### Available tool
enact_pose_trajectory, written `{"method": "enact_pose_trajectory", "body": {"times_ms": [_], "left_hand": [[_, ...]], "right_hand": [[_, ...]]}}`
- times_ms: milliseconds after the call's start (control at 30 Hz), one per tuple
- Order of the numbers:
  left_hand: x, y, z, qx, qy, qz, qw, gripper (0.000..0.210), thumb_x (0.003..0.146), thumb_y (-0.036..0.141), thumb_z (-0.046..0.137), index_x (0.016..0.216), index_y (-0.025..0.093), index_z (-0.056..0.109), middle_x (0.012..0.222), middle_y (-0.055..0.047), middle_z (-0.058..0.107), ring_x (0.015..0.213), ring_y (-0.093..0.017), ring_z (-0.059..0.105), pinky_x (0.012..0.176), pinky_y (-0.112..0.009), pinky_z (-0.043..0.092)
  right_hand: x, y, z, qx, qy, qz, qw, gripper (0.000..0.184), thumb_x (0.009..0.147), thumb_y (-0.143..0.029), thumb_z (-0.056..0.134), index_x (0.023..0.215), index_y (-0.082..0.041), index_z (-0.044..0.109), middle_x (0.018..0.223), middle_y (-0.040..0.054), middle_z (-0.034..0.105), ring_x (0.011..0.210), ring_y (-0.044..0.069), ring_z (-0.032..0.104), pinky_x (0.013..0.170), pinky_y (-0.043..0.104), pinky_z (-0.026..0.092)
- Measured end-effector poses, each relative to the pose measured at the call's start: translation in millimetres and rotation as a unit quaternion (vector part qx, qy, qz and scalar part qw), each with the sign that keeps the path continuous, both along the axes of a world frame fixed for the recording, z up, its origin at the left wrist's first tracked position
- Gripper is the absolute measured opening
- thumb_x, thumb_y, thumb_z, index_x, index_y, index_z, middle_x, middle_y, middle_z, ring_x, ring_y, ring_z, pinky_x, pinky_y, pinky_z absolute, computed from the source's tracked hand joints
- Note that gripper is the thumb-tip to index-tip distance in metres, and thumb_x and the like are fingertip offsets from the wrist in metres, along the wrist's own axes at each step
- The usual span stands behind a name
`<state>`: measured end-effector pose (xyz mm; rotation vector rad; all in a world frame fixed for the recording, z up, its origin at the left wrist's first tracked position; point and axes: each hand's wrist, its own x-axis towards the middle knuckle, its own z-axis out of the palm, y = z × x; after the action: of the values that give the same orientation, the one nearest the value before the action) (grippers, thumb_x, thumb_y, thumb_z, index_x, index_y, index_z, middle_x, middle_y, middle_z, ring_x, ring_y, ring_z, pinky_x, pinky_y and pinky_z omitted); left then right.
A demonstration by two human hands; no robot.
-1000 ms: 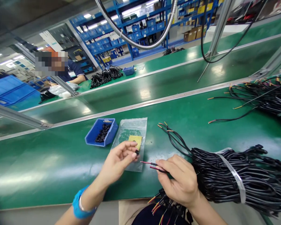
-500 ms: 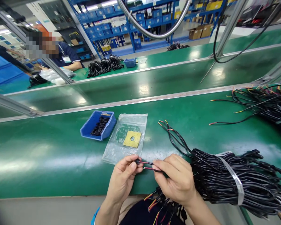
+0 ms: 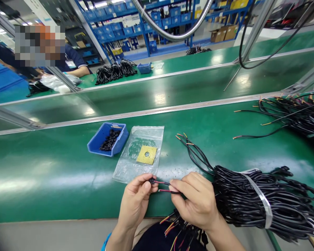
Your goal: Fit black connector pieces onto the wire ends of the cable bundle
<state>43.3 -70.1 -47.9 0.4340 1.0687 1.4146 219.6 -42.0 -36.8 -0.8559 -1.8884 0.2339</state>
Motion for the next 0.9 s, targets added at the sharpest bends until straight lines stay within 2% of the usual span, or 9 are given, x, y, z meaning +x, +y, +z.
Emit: {"method": "enact_pose_trajectory", "body": {"times_ms": [133, 233, 367, 467, 733, 900], "left_hand": [[0, -1, -4.3, 0.044, 0.057, -0.016, 0.997, 0.024, 0.064, 0.032, 0.089, 0.082, 0.019, 0.081, 0.084, -0.004, 0.073, 0.067, -0.014, 0.071, 0.064, -0.023, 0.061], [3, -3, -3.9, 0.068, 0.093, -0.049, 0.992, 0.021, 0.064, 0.024, 0.089, 0.083, 0.018, 0.08, 0.085, -0.004, 0.072, 0.071, -0.013, 0.07, 0.068, -0.021, 0.06], [14, -7, -1.5, 0.058, 0.053, -0.082, 0.993, 0.024, 0.065, 0.025, 0.089, 0.083, 0.017, 0.075, 0.064, -0.001, 0.071, 0.057, -0.01, 0.067, 0.059, -0.017, 0.056], [23, -8, -2.1, 0.057, 0.037, -0.082, 0.994, 0.024, 0.069, 0.03, 0.087, 0.084, 0.018, 0.072, 0.059, -0.001, 0.072, 0.053, -0.011, 0.067, 0.055, -0.018, 0.057], [24, -6, -2.6, 0.097, 0.048, -0.073, 0.991, 0.014, 0.07, 0.022, 0.086, 0.077, 0.018, 0.074, 0.071, 0.001, 0.068, 0.054, -0.011, 0.069, 0.054, -0.019, 0.058], [21, -7, -5.1, 0.148, 0.108, -0.086, 0.979, 0.006, 0.077, 0.019, 0.079, 0.082, 0.019, 0.076, 0.075, 0.0, 0.065, 0.058, -0.011, 0.067, 0.057, -0.021, 0.056]], "right_hand": [[0, 0, -2.1, 0.01, -0.005, 0.008, 1.0, 0.018, 0.08, -0.006, 0.062, 0.091, -0.018, 0.069, 0.066, 0.0, 0.066, 0.055, 0.012, 0.056, 0.054, 0.026, 0.045], [0, 0, -3.4, 0.007, -0.017, 0.02, 1.0, 0.017, 0.08, -0.006, 0.061, 0.091, -0.017, 0.068, 0.068, 0.0013, 0.066, 0.057, 0.012, 0.055, 0.055, 0.026, 0.044], [2, -2, -4.8, -0.007, -0.015, 0.029, 0.999, 0.015, 0.082, -0.006, 0.062, 0.093, -0.016, 0.065, 0.07, 0.003, 0.065, 0.059, 0.013, 0.055, 0.057, 0.028, 0.043], [5, -3, -5.3, -0.028, -0.015, 0.045, 0.999, 0.014, 0.084, -0.005, 0.058, 0.093, -0.015, 0.062, 0.073, 0.0039, 0.064, 0.063, 0.014, 0.056, 0.059, 0.028, 0.043], [7, -4, -3.6, -0.083, -0.036, 0.101, 0.991, 0.015, 0.088, -0.005, 0.05, 0.091, -0.016, 0.059, 0.071, 0.0021, 0.059, 0.062, 0.014, 0.05, 0.058, 0.027, 0.038], [8, -6, -5.0, -0.103, -0.044, 0.109, 0.988, 0.014, 0.089, -0.005, 0.049, 0.089, -0.016, 0.058, 0.071, 0.0022, 0.057, 0.062, 0.014, 0.047, 0.058, 0.028, 0.036]]}}
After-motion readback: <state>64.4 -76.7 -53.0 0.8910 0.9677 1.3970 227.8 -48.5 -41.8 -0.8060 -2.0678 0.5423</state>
